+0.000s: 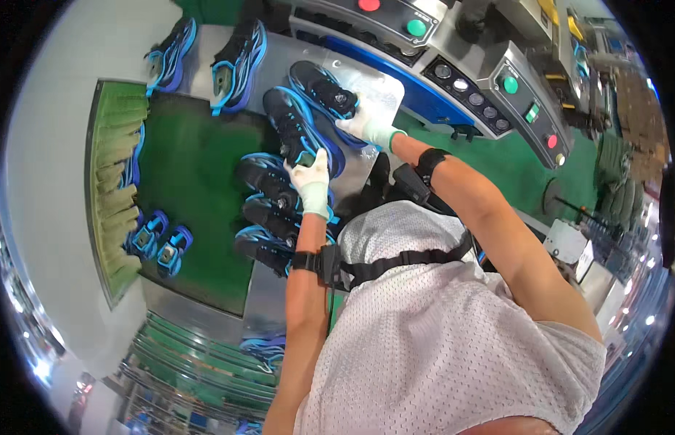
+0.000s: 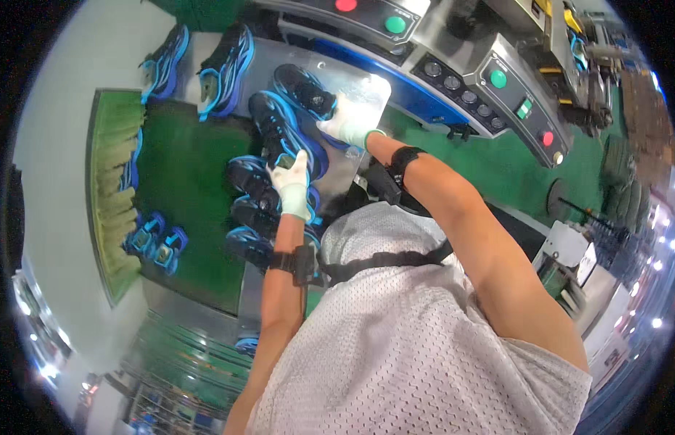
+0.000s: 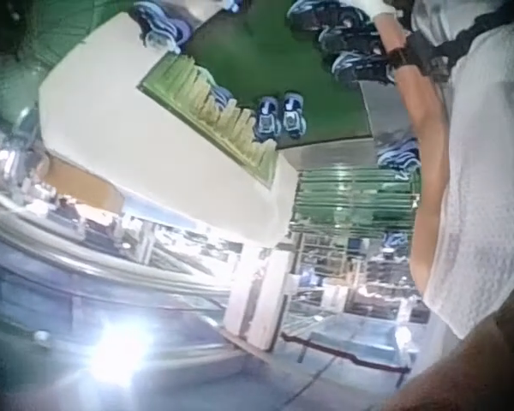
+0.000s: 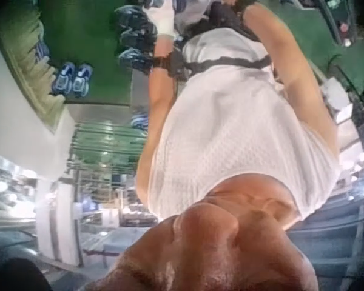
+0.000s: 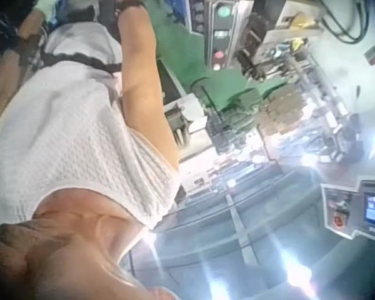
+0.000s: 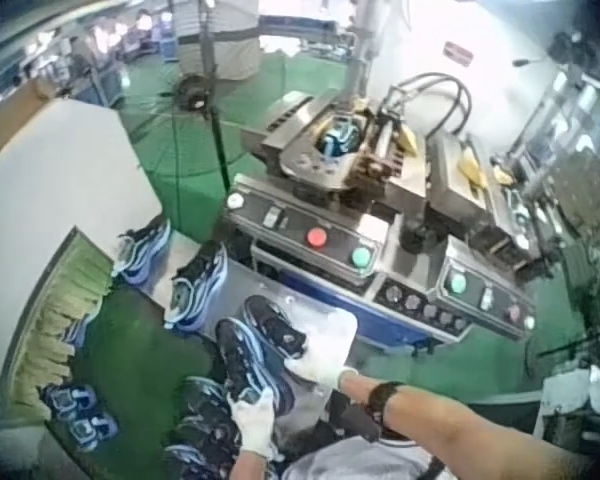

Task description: Operating a shoe manufacturing machine by placing shoes into a press and onto a conveyor belt.

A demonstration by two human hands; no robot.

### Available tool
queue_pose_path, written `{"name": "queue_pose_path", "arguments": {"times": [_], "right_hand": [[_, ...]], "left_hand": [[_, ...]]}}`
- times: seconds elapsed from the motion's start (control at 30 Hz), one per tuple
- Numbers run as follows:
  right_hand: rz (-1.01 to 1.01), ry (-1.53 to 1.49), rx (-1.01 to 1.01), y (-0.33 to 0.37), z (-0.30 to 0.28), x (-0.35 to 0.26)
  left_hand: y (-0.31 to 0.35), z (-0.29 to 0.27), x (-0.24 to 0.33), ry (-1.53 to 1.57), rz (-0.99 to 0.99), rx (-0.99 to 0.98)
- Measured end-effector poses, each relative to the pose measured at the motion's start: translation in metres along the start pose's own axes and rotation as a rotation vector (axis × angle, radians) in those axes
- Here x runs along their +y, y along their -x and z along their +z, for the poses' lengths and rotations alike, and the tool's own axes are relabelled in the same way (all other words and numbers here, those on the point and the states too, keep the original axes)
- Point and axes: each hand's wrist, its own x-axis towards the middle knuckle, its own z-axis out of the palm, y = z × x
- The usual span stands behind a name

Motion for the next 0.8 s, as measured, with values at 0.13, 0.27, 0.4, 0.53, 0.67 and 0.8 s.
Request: {"name": "queue_pose_path", "arguments": {"times": [0.13,0.27,0.4,0.53,0.67,0.8], "right_hand": [[-0.089,-0.629,0.382,0.038,-0.027,0.045],[0.259,-1.181,-0.062,0.142,-0.113,0.102],[0.472,-1.346,0.132,0.251,-0.15,0.142],[0.493,-1.327,0.611,0.339,-0.158,0.175],[0.481,-1.54,1.056,0.446,-0.143,0.208],[0.54,-1.708,1.456,0.556,-0.152,0.225]], "left_hand": [[0.003,-0.049,0.044,0.281,-0.278,-0.238],[0.038,-0.057,0.101,0.167,0.058,-0.439],[0.084,-0.03,0.163,-0.007,0.194,-0.634],[0.145,0.02,0.228,-0.27,0.562,-1.002],[0.243,0.062,0.276,-0.419,0.814,-1.192],[0.323,0.14,0.291,-0.362,1.06,-1.5]]}}
